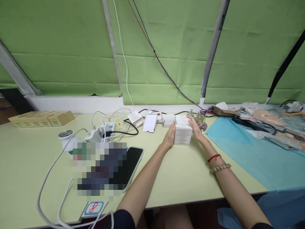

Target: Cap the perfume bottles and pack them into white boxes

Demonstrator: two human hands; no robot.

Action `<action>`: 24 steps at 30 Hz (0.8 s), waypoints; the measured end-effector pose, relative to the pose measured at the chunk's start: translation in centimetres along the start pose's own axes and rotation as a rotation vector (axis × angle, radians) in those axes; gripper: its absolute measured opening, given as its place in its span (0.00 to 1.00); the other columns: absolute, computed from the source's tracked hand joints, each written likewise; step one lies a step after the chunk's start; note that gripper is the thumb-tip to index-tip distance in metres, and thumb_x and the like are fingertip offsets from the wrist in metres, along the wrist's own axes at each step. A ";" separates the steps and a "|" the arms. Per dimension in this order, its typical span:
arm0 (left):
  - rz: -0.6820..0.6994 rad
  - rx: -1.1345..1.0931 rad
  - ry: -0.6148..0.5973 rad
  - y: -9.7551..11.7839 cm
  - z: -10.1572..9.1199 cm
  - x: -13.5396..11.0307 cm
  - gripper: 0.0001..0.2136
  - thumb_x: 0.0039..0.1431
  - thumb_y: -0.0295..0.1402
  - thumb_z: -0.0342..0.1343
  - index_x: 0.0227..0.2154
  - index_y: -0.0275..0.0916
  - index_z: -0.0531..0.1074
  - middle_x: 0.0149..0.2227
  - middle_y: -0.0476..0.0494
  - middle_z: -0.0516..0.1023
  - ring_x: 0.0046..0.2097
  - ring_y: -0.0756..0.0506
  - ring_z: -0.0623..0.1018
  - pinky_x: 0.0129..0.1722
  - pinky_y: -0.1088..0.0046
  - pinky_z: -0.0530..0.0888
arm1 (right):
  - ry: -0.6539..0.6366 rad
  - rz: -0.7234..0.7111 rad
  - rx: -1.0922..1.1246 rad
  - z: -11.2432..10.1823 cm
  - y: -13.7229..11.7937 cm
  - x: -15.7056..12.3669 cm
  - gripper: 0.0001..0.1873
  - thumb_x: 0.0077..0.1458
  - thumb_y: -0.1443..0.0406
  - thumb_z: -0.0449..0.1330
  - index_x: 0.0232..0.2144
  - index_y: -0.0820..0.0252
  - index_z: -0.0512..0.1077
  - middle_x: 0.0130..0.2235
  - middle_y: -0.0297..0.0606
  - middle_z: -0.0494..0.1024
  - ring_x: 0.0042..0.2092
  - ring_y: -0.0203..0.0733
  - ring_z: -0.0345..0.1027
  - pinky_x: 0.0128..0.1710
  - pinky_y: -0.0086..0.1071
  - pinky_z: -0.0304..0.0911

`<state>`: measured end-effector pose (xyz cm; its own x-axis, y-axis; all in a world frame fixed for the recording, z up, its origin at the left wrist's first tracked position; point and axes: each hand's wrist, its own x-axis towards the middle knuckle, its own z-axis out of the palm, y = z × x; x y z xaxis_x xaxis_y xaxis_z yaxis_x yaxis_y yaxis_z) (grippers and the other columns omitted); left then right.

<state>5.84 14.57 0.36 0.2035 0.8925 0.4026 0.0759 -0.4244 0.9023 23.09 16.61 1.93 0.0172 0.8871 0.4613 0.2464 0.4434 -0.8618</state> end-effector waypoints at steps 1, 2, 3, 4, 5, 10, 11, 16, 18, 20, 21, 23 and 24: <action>0.020 0.007 -0.014 0.0 -0.1 0.0 0.31 0.62 0.52 0.36 0.63 0.39 0.53 0.64 0.45 0.57 0.65 0.42 0.56 0.64 0.62 0.53 | 0.017 0.022 0.041 0.2 -0.2 -0.1 0.36 0.52 0.45 0.48 0.58 0.56 0.58 0.61 0.41 0.61 0.62 0.49 0.52 0.61 0.44 0.46; 0.031 0.011 -0.024 0.0 -0.2 -0.1 0.32 0.61 0.52 0.36 0.63 0.39 0.52 0.64 0.44 0.56 0.65 0.42 0.56 0.64 0.62 0.52 | 0.033 0.046 0.079 0.3 -0.4 -0.2 0.38 0.51 0.44 0.49 0.59 0.56 0.58 0.62 0.41 0.60 0.63 0.49 0.51 0.62 0.44 0.45; 0.030 0.011 -0.031 0.0 -0.3 -0.2 0.33 0.61 0.53 0.37 0.64 0.39 0.50 0.65 0.43 0.55 0.65 0.41 0.55 0.64 0.62 0.52 | 0.046 0.069 0.113 0.5 -0.7 -0.4 0.39 0.50 0.44 0.50 0.59 0.57 0.58 0.62 0.40 0.59 0.63 0.49 0.50 0.62 0.43 0.44; 0.025 0.011 -0.043 0.1 -0.4 -0.3 0.33 0.61 0.53 0.38 0.64 0.39 0.49 0.65 0.43 0.55 0.65 0.41 0.55 0.64 0.62 0.53 | 0.059 0.086 0.146 0.5 -1.0 -0.5 0.38 0.49 0.44 0.50 0.58 0.57 0.60 0.62 0.40 0.60 0.64 0.48 0.49 0.63 0.42 0.43; 0.024 0.011 -0.059 0.2 -0.5 -0.4 0.34 0.60 0.54 0.38 0.64 0.39 0.48 0.65 0.43 0.54 0.65 0.40 0.55 0.63 0.61 0.53 | 0.074 0.096 0.176 0.6 -1.2 -0.5 0.37 0.48 0.44 0.50 0.56 0.57 0.63 0.61 0.39 0.61 0.64 0.48 0.49 0.63 0.42 0.42; 0.001 0.058 -0.155 0.6 -0.5 -0.7 0.39 0.56 0.59 0.39 0.65 0.43 0.42 0.66 0.44 0.52 0.65 0.39 0.55 0.63 0.60 0.53 | 0.160 0.109 0.306 0.8 -1.3 -0.3 0.32 0.46 0.46 0.52 0.49 0.55 0.71 0.56 0.36 0.69 0.62 0.49 0.53 0.62 0.44 0.45; -0.015 0.073 -0.159 0.5 -0.4 -0.7 0.40 0.55 0.60 0.38 0.65 0.43 0.40 0.66 0.44 0.52 0.65 0.39 0.55 0.63 0.60 0.53 | 0.177 0.119 0.313 0.9 -1.2 -0.2 0.31 0.46 0.46 0.52 0.48 0.55 0.71 0.56 0.36 0.69 0.61 0.49 0.54 0.62 0.44 0.46; -0.081 0.102 -0.109 0.4 0.3 -0.7 0.41 0.54 0.62 0.28 0.65 0.41 0.41 0.65 0.42 0.54 0.65 0.41 0.56 0.63 0.62 0.53 | 0.243 0.107 0.318 1.5 -1.1 0.0 0.30 0.45 0.49 0.53 0.46 0.59 0.72 0.55 0.39 0.70 0.59 0.49 0.58 0.60 0.42 0.48; -0.128 0.098 -0.091 0.3 0.3 -0.7 0.41 0.54 0.62 0.28 0.65 0.41 0.42 0.64 0.42 0.56 0.64 0.40 0.57 0.62 0.61 0.55 | 0.249 0.076 0.297 1.6 -1.4 -0.1 0.29 0.45 0.49 0.52 0.44 0.61 0.73 0.53 0.41 0.71 0.58 0.49 0.59 0.59 0.41 0.49; -0.143 0.094 -0.122 0.3 0.0 -0.6 0.42 0.53 0.63 0.29 0.65 0.41 0.41 0.64 0.42 0.57 0.64 0.38 0.59 0.62 0.60 0.56 | 0.257 0.053 0.234 1.6 -1.8 -0.3 0.28 0.45 0.49 0.52 0.42 0.62 0.73 0.51 0.43 0.72 0.57 0.49 0.60 0.58 0.41 0.50; -0.134 0.090 -0.151 0.2 -0.2 -0.6 0.43 0.53 0.63 0.30 0.66 0.41 0.40 0.64 0.41 0.57 0.63 0.37 0.60 0.61 0.59 0.57 | 0.264 0.047 0.193 1.5 -2.1 -0.4 0.28 0.46 0.49 0.51 0.40 0.62 0.74 0.50 0.44 0.73 0.56 0.50 0.60 0.57 0.41 0.51; -0.100 0.074 -0.221 0.1 -0.5 -0.6 0.46 0.50 0.64 0.39 0.66 0.40 0.39 0.63 0.39 0.59 0.62 0.36 0.62 0.60 0.59 0.58 | 0.274 0.043 0.128 1.4 -2.5 -0.6 0.27 0.46 0.49 0.50 0.38 0.62 0.74 0.48 0.45 0.74 0.55 0.51 0.61 0.55 0.41 0.53; -0.080 0.063 -0.244 0.1 -0.6 -0.6 0.48 0.48 0.63 0.46 0.66 0.40 0.40 0.62 0.38 0.60 0.61 0.36 0.63 0.60 0.59 0.59 | 0.278 0.042 0.111 1.4 -2.7 -0.7 0.26 0.46 0.49 0.50 0.38 0.62 0.74 0.48 0.45 0.74 0.54 0.51 0.62 0.55 0.41 0.54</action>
<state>5.11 14.08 0.28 0.4234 0.8635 0.2740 0.1607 -0.3693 0.9153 21.09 14.99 3.68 0.2936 0.8425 0.4517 0.1326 0.4321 -0.8920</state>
